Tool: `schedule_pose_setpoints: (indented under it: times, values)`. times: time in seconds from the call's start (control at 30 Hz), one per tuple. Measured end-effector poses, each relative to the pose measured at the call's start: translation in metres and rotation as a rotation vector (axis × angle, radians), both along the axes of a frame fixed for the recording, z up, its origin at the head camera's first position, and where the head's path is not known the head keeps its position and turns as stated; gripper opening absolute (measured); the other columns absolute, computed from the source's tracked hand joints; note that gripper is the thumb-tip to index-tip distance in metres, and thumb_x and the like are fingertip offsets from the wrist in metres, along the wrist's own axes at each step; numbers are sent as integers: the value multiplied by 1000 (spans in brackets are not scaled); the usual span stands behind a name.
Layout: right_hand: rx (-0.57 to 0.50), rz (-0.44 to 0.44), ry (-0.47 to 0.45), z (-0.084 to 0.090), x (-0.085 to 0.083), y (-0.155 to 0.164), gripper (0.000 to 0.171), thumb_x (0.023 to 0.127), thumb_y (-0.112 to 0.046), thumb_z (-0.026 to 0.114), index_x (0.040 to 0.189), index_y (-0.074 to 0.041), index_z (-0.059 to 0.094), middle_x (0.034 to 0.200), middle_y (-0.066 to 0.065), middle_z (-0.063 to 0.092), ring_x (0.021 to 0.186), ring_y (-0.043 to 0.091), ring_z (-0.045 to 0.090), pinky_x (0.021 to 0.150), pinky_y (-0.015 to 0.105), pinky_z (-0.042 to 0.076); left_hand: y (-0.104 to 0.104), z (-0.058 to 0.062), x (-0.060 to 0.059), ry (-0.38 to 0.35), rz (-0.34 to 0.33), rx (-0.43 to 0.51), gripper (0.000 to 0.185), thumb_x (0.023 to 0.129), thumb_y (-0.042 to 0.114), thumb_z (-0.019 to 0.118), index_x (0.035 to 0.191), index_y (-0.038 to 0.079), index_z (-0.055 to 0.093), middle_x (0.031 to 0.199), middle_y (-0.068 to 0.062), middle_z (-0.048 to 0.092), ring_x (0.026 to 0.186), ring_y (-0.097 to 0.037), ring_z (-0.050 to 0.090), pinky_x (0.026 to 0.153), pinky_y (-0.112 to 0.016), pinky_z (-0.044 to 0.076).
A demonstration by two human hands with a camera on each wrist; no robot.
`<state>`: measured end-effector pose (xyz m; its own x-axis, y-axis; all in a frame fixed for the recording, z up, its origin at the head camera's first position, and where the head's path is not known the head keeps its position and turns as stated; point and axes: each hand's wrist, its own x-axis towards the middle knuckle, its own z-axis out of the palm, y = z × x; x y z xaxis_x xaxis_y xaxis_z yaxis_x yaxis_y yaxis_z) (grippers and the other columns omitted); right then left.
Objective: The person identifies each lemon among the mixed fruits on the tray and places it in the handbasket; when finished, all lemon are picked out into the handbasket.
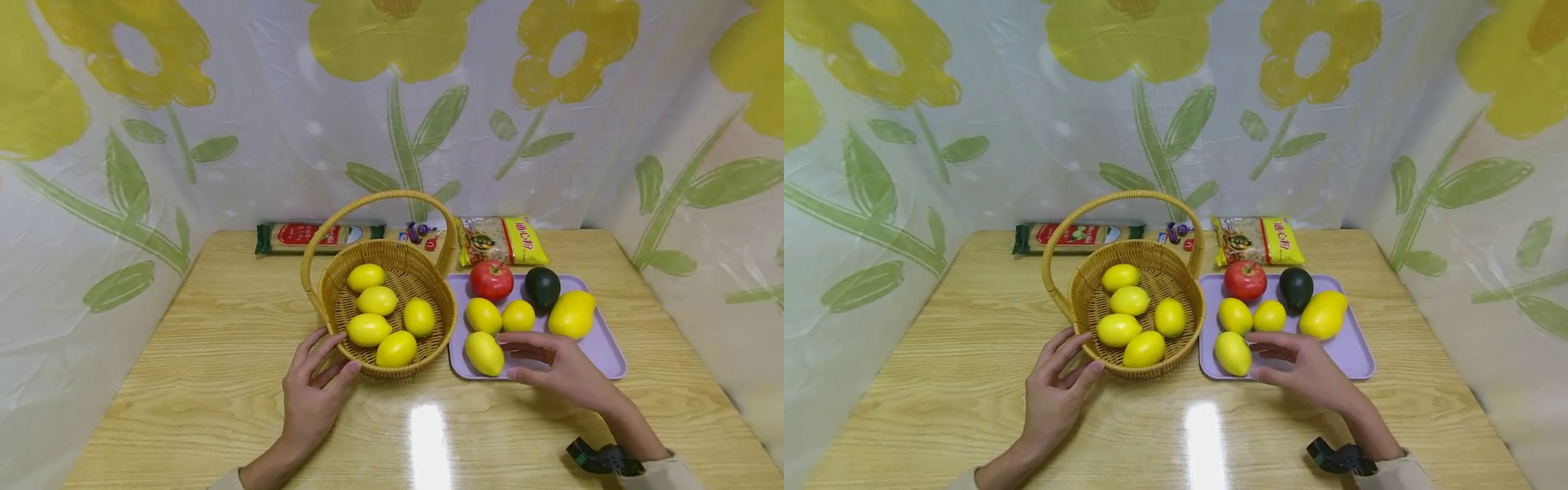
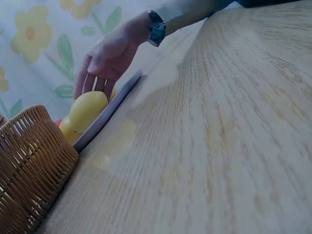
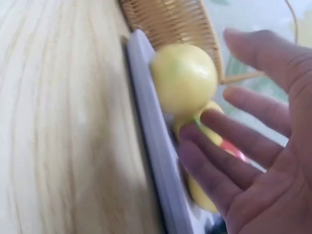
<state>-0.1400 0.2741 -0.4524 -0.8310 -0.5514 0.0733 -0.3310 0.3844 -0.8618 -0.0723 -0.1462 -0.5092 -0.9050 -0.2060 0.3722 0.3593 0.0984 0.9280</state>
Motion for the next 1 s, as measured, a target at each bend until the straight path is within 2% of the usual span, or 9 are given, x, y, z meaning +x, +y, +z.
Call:
schedule_pose_setpoints:
  times: [0.2, 0.33, 0.43, 0.57, 0.77, 0.93, 1.0]
  values:
    - [44, -75, 45, -13, -4, -21, 49, 97, -20, 87, 143, -14, 71, 141, 9, 73, 121, 21, 75, 104, 33, 68, 0, 0, 0, 7, -1, -2, 49, 92, -11, 82, 139, -3, 72, 158, -18, 49, 135, -31, 66, 101, -41, 68]
    - [66, -145, 75, -18, -2, -33, 46, 95, -24, 90, 138, -17, 72, 136, 4, 75, 117, 20, 76, 100, 26, 68, 0, 0, 0, 5, 2, 3, 49, 92, -11, 83, 139, -3, 72, 158, -17, 50, 135, -31, 67, 100, -41, 68]
    - [48, -149, 94, -11, 2, -33, 45, 95, -21, 90, 137, -17, 73, 135, 3, 75, 114, 16, 75, 100, 22, 67, 1, -1, 1, 1, 4, 4, 49, 92, -10, 83, 139, -3, 72, 158, -17, 50, 134, -33, 67, 100, -42, 68]
    - [-2, -112, 120, 11, 2, -30, 45, 96, -13, 87, 138, -16, 72, 133, 4, 74, 112, 13, 74, 102, 19, 65, 1, -2, 1, 5, 9, 0, 49, 91, -10, 84, 138, -3, 72, 158, -17, 51, 133, -33, 68, 99, -41, 69]
    - [-22, 15, 186, 45, -9, -39, 45, 98, -7, 84, 140, -15, 72, 136, 5, 74, 114, 15, 73, 105, 22, 65, 1, -1, 1, 14, 13, -1, 48, 91, -10, 84, 138, -3, 72, 157, -16, 52, 132, -31, 68, 98, -40, 69]
    - [60, 119, 258, 62, -23, -68, 43, 98, -12, 86, 139, -20, 74, 135, -2, 76, 114, 14, 73, 104, 30, 68, 1, 0, 0, 19, 8, 0, 48, 91, -10, 83, 137, -4, 72, 157, -18, 52, 133, -31, 68, 99, -43, 69]
    - [114, 150, 280, 68, -30, -82, 42, 98, -17, 86, 137, -23, 74, 131, -6, 77, 108, 12, 72, 99, 30, 68, 1, 0, 0, 23, 7, -2, 48, 91, -10, 83, 137, -4, 72, 157, -19, 51, 133, -32, 67, 98, -43, 69]
